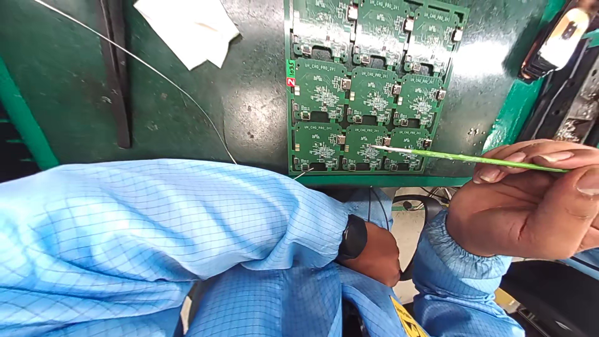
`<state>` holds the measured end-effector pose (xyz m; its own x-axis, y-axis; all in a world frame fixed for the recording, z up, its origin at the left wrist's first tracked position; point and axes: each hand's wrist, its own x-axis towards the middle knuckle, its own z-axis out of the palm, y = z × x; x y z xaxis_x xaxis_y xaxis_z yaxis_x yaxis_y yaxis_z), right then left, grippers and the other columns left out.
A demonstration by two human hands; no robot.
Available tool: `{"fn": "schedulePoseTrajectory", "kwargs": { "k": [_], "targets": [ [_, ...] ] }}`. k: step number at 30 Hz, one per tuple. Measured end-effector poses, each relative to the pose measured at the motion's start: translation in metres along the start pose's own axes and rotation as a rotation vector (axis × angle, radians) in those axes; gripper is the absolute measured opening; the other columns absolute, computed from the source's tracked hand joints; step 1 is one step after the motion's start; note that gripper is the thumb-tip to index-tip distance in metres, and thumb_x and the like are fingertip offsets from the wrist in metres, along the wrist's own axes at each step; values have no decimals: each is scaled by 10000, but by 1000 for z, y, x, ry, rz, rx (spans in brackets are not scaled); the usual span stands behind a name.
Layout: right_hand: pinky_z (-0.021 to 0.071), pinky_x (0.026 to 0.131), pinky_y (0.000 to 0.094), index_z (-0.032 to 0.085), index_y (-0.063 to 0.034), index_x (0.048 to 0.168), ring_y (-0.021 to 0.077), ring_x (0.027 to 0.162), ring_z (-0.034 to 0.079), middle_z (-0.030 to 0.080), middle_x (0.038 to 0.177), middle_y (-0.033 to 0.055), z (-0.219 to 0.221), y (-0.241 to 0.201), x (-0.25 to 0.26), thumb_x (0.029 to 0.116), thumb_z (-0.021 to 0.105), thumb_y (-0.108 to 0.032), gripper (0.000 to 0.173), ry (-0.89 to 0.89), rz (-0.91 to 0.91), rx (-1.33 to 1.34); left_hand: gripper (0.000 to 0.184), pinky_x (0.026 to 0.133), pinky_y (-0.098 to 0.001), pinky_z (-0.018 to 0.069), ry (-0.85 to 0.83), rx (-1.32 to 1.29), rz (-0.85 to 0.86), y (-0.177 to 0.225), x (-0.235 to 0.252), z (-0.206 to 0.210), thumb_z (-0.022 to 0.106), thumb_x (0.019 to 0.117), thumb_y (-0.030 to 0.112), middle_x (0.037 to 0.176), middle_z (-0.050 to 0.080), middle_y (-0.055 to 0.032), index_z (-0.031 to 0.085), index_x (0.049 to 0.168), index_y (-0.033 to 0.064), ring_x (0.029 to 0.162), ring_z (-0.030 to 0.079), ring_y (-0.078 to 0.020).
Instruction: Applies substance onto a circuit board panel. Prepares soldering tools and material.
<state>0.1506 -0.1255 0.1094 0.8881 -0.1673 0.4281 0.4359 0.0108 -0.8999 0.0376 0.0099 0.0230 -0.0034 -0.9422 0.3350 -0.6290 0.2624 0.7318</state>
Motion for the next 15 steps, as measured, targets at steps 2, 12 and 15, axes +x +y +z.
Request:
{"fn": "schedulePoseTrajectory", "kwargs": {
  "k": [2,12,15],
  "targets": [
    [601,597,331,667,-24,997,204,746,708,710,900,86,3,1,0,1045,531,-134,181,-25,-1,-12,237,555,-456,492,-231,-36,-53,9,0,-49,495,984,52,742,626,-85,672,826,45,680,642,-253],
    [587,602,330,618,-1,1027,207,738,684,680,912,103,-1,1,11,1064,461,-111,195,59,-7,13,342,554,-421,482,-156,-47,-103,15,-3,-77,350,1006,1,799,668,-122,674,897,7,694,657,-281],
    [595,606,331,623,-2,1034,198,734,687,684,908,92,6,5,16,1070,428,-89,217,45,-33,-24,361,846,-467,513,-675,-102,-190,21,20,-122,278,1081,9,1214,659,-166,593,1253,-21,1103,645,-333]
  ]
}}
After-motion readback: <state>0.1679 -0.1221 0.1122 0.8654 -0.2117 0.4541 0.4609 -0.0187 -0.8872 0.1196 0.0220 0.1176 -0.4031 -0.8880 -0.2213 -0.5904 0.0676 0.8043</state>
